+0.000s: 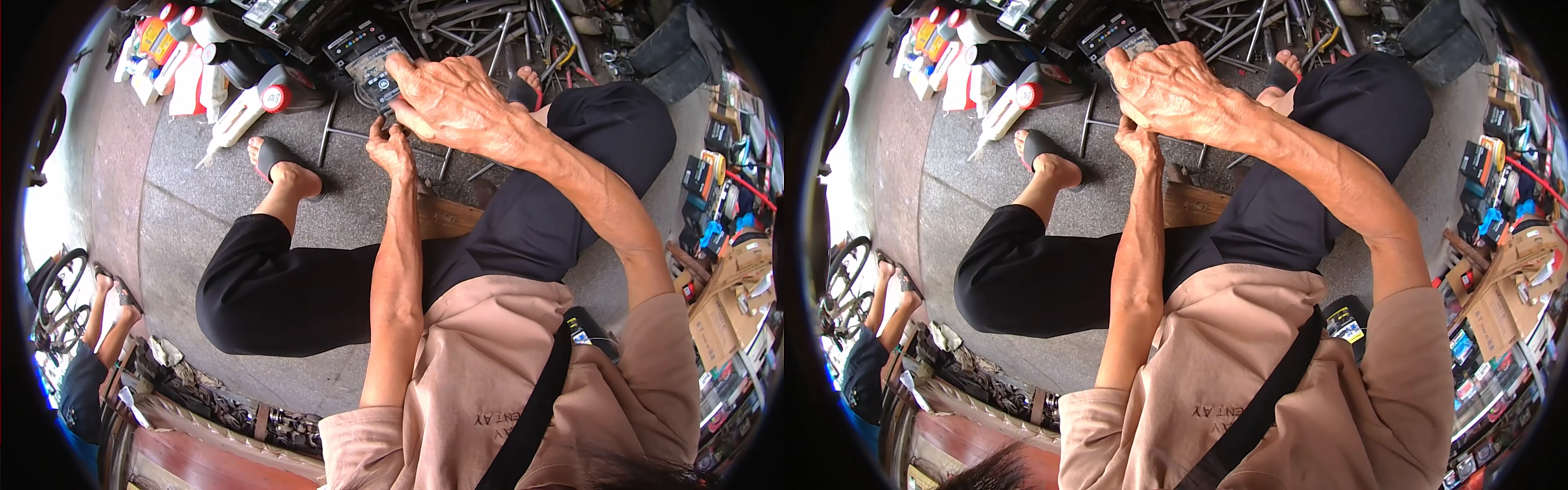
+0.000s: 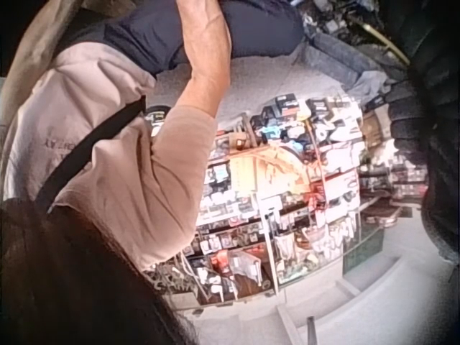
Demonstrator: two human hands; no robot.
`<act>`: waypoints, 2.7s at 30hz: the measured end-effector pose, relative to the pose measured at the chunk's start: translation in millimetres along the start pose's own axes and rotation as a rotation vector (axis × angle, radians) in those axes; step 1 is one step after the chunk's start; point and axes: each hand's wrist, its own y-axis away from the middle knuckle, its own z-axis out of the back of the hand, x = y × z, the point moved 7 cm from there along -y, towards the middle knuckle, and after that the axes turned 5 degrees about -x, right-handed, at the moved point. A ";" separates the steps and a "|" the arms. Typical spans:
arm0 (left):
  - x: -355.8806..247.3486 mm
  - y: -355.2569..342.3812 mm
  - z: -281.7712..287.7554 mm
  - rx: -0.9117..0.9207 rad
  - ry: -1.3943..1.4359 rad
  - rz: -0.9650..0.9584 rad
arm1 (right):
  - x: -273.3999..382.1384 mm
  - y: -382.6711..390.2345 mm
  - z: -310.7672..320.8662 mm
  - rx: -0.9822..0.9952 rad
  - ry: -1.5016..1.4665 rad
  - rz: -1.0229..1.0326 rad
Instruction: Repairing electrical components or the battery of a motorcycle using a screwdriver and a T-handle wrench.
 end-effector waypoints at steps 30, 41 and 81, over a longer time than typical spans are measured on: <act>-6.8 0.4 -3.2 0.022 0.081 -0.002 | -3.0 4.4 -7.8 0.068 0.010 -0.034; -10.9 2.9 -3.6 -0.018 0.112 0.005 | -4.2 5.4 -12.0 0.154 0.026 -0.081; 3.9 -8.9 6.4 -0.009 -0.014 -0.039 | -2.7 1.9 -9.7 0.018 -0.003 -0.036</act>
